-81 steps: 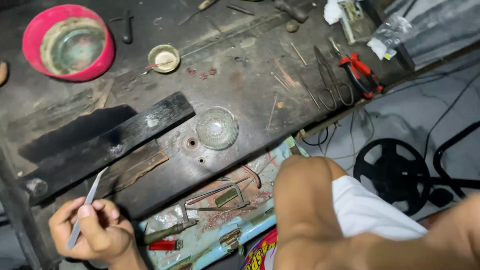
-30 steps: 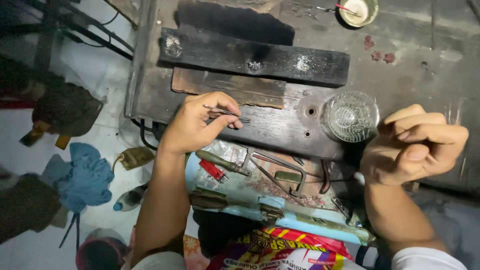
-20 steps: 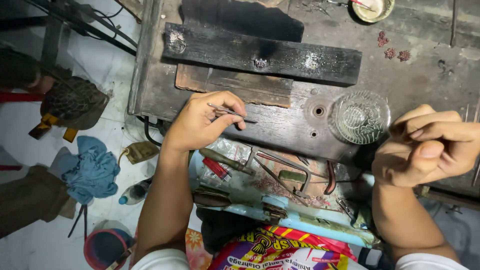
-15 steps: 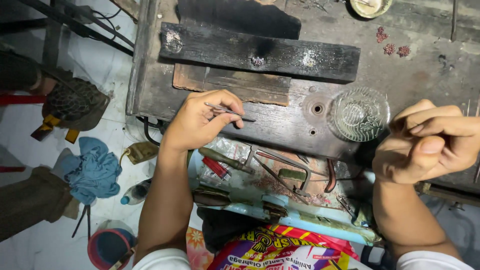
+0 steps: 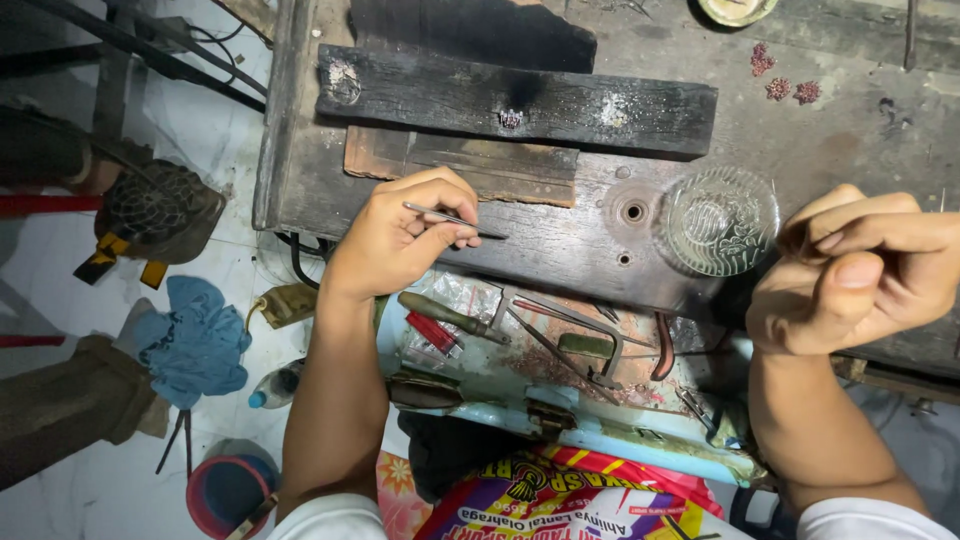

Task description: Soldering small decorative jewelry components using a blowtorch and tweezers at a workbench.

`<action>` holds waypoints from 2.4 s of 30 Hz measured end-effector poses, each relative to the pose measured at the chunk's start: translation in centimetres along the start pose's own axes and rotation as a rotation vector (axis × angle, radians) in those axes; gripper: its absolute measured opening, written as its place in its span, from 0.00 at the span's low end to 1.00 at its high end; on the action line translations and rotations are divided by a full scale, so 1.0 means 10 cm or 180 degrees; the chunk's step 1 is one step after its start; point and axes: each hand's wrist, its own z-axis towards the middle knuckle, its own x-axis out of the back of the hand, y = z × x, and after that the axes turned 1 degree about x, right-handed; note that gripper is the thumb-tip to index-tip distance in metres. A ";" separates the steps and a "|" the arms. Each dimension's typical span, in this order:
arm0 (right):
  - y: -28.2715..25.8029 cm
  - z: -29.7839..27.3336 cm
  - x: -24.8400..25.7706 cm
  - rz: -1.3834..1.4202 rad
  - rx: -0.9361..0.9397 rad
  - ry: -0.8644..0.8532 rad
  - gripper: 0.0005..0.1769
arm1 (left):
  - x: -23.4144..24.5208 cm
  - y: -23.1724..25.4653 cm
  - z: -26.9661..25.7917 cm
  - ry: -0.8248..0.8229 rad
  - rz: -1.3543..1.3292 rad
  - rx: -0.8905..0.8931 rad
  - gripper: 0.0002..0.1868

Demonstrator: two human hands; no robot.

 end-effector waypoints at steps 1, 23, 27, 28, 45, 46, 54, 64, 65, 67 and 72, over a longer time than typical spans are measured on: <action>0.00 0.00 0.01 -0.0006 -0.0033 -0.0028 0.22 | 0.00 0.00 0.00 -0.0005 -0.0006 -0.0009 0.08; -0.03 0.02 0.00 0.0004 -0.0142 -0.0068 0.24 | -0.02 0.01 0.01 0.0023 0.0068 -0.0056 0.09; -0.03 0.04 -0.01 -0.0034 -0.0125 -0.0090 0.24 | -0.02 0.02 0.01 0.0007 0.0129 -0.0043 0.08; -0.02 0.04 -0.01 -0.0052 -0.0079 -0.0070 0.24 | -0.02 0.02 0.01 0.0030 0.0090 -0.0023 0.07; 0.08 -0.01 0.13 0.0017 -0.0341 -0.0045 0.24 | -0.06 0.16 0.44 0.1556 0.0125 -0.1207 0.06; 0.07 -0.02 0.14 -0.0024 -0.0361 -0.0038 0.23 | -0.06 0.13 0.45 0.1570 0.0276 -0.1269 0.05; 0.05 -0.06 0.14 -0.0136 -0.0526 -0.0091 0.24 | -0.03 0.06 0.52 0.1551 0.0769 -0.1329 0.04; 0.03 -0.11 0.17 -0.0137 -0.0716 -0.0188 0.21 | -0.04 0.01 0.52 0.1519 0.0969 -0.1261 0.02; 0.03 -0.11 0.17 -0.0154 -0.0733 -0.0172 0.22 | -0.04 0.01 0.52 0.1526 0.0979 -0.1255 0.02; 0.04 -0.12 0.19 -0.0139 -0.0743 -0.0160 0.22 | -0.05 0.01 0.51 0.1508 0.0921 -0.1236 0.03; 0.05 -0.12 0.19 -0.0156 -0.0716 -0.0161 0.22 | -0.06 0.00 0.52 0.1514 0.0895 -0.1232 0.06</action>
